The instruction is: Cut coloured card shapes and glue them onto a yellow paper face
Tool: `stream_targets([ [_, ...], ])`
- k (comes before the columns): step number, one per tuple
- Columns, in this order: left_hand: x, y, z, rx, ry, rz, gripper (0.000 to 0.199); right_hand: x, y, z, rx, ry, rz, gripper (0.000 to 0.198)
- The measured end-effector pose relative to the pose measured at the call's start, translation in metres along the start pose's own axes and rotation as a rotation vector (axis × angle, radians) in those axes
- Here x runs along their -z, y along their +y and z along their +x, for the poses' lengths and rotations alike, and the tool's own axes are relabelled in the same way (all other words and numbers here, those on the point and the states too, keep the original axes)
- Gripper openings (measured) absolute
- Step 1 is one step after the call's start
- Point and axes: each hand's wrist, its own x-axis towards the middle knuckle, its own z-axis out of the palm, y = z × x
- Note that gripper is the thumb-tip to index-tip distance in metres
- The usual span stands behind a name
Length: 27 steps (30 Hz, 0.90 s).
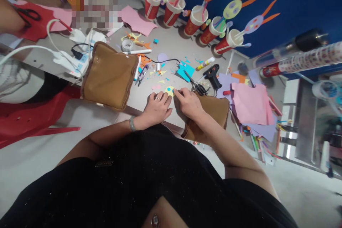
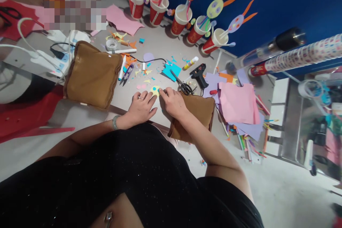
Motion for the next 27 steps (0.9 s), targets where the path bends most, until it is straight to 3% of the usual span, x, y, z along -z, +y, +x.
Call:
stream_targets([
  [27,0.001,0.002,0.001,0.011,0.012,0.038,0.051,0.014,-0.014,0.005,-0.097,-0.09,-0.028,0.066],
])
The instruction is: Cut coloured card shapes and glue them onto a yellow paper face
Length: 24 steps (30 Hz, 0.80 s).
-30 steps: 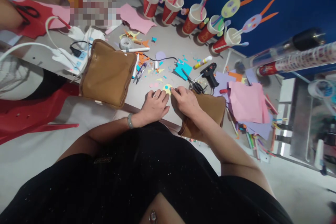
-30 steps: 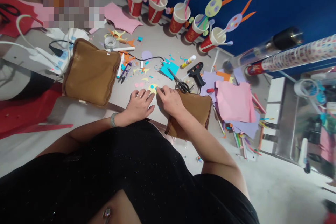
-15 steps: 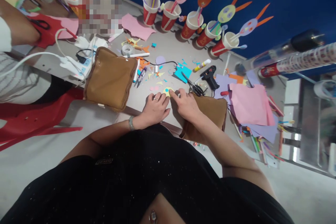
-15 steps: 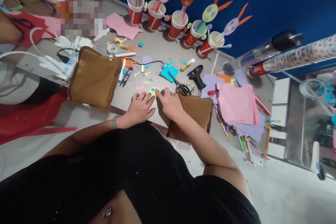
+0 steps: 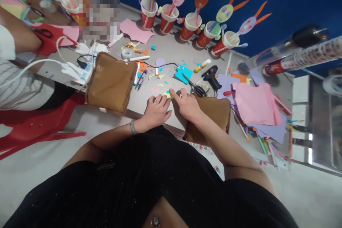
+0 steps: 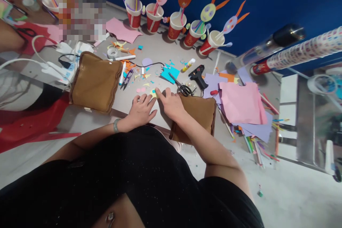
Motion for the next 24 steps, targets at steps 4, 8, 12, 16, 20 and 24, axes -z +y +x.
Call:
stream_targets([
  [4,-0.001,0.0004,0.0001,0.001,-0.003,-0.002,0.049,0.0012,-0.0011,0.0007,-0.017,0.009,-0.002,0.068],
  [8,-0.002,0.0012,0.0002,0.009,-0.001,0.001,0.051,0.0035,-0.003,0.001,0.001,0.02,-0.019,0.065],
  [12,-0.0024,0.0013,0.0005,0.006,0.004,0.009,0.051,0.0041,-0.0041,0.0008,-0.001,0.03,-0.016,0.063],
  [16,-0.0024,0.0012,0.001,0.012,-0.001,0.011,0.053,0.0034,-0.0053,0.0004,0.013,0.035,-0.045,0.062],
  [20,-0.0019,0.0016,0.0019,0.013,-0.008,0.003,0.051,0.0033,-0.0065,0.0004,0.005,0.039,-0.043,0.063],
  [24,0.0022,0.0023,0.0048,0.019,-0.033,-0.001,0.053,0.0039,-0.0059,0.0025,-0.009,0.018,-0.031,0.06],
])
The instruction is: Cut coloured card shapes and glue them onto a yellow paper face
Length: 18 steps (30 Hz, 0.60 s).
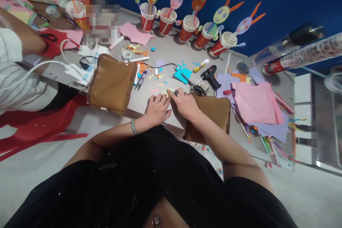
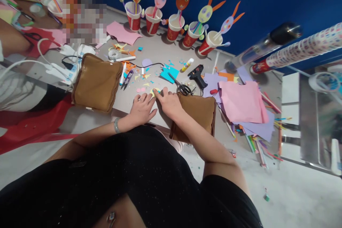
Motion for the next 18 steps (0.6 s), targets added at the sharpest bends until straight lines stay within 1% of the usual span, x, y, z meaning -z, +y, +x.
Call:
stream_targets([
  [3,0.006,0.001,0.002,0.006,-0.03,-0.004,0.05,0.001,0.003,0.002,-0.019,-0.012,0.039,0.065],
  [6,0.012,-0.001,0.003,0.003,-0.09,-0.021,0.049,0.003,0.007,0.002,-0.042,0.018,0.108,0.066],
  [10,0.027,-0.013,0.009,-0.047,-0.183,-0.1,0.059,0.002,0.017,-0.006,-0.033,0.134,0.197,0.058],
  [11,0.035,-0.019,0.012,-0.067,-0.196,-0.154,0.058,0.001,0.02,-0.01,-0.027,0.173,0.216,0.054],
  [12,0.045,-0.024,0.015,-0.076,-0.188,-0.238,0.051,-0.001,0.023,-0.013,-0.023,0.213,0.233,0.051],
  [13,0.058,-0.03,0.016,-0.105,-0.15,-0.354,0.043,-0.003,0.026,-0.017,-0.021,0.254,0.249,0.047],
  [14,0.074,-0.034,0.013,-0.177,-0.086,-0.497,0.038,-0.006,0.029,-0.021,-0.023,0.292,0.265,0.044],
  [15,0.093,-0.037,0.006,-0.26,0.012,-0.625,0.035,-0.008,0.031,-0.025,-0.025,0.327,0.281,0.042],
  [16,0.113,-0.037,-0.009,-0.312,0.115,-0.722,0.033,-0.01,0.033,-0.028,-0.026,0.357,0.298,0.04],
  [17,0.134,-0.034,-0.03,-0.332,0.198,-0.776,0.033,-0.011,0.035,-0.031,-0.026,0.381,0.314,0.039],
  [18,0.154,-0.029,-0.058,-0.314,0.265,-0.82,0.033,-0.013,0.035,-0.034,-0.027,0.399,0.328,0.038],
])
